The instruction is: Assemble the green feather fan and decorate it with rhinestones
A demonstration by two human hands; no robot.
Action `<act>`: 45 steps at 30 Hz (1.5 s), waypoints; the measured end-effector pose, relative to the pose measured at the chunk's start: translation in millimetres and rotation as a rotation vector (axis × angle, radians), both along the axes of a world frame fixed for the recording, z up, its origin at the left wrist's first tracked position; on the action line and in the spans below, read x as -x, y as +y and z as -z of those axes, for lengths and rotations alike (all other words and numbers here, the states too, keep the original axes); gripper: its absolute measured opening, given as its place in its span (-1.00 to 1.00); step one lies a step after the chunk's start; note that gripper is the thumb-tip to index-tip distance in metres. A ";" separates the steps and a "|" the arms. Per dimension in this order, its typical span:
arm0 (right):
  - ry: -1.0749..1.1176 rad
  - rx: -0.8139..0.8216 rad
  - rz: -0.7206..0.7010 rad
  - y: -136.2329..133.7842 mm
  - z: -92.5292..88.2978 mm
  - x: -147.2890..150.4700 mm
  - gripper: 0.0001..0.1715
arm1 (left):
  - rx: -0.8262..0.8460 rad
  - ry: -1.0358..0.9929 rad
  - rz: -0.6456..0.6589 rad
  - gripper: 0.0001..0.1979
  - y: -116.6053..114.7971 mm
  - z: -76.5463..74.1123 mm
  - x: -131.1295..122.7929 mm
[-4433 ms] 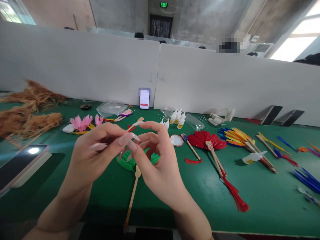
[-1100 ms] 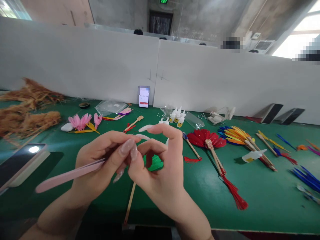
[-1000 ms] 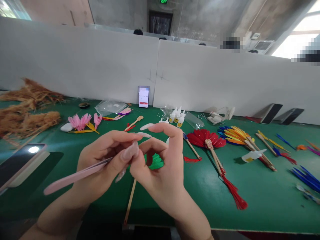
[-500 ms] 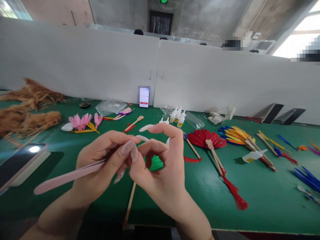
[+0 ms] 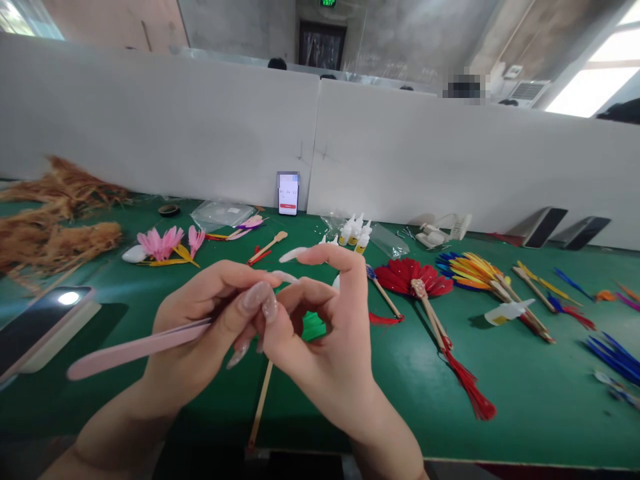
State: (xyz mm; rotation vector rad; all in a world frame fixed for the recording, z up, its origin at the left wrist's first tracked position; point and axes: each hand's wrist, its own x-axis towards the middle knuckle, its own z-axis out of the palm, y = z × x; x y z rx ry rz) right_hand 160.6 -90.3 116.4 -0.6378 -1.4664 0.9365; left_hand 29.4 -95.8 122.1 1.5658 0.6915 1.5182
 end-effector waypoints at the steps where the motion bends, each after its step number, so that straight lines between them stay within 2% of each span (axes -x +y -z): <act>1: -0.002 0.004 0.003 -0.1 -0.1 -0.3 -0.51 | 0.001 -0.001 0.002 -0.93 0.1 0.0 0.1; 8: -0.032 0.007 0.056 -0.3 -2.1 -1.2 -0.48 | 0.016 0.041 -0.004 -0.93 -1.7 -1.7 1.8; 21: -0.097 0.006 0.052 0.1 -4.0 -5.4 -0.50 | 0.040 0.136 0.003 -0.96 -0.8 -7.4 9.8; 30: -0.098 0.017 0.098 1.3 -6.4 -5.7 -0.39 | -0.002 0.239 -0.049 -0.91 -2.1 -5.7 14.1; 37: -0.110 0.028 0.103 -0.7 -6.8 -7.0 -0.44 | -0.029 0.223 -0.030 -0.91 -2.6 -7.1 14.9; 40: -0.118 0.010 0.115 -0.4 -5.6 -7.5 -0.41 | -0.035 0.245 -0.064 -0.98 -2.5 -9.7 12.7; 45: -0.140 -0.009 0.127 -0.6 -6.1 -7.4 -0.39 | -0.036 0.275 -0.111 -0.97 -3.2 -9.0 11.9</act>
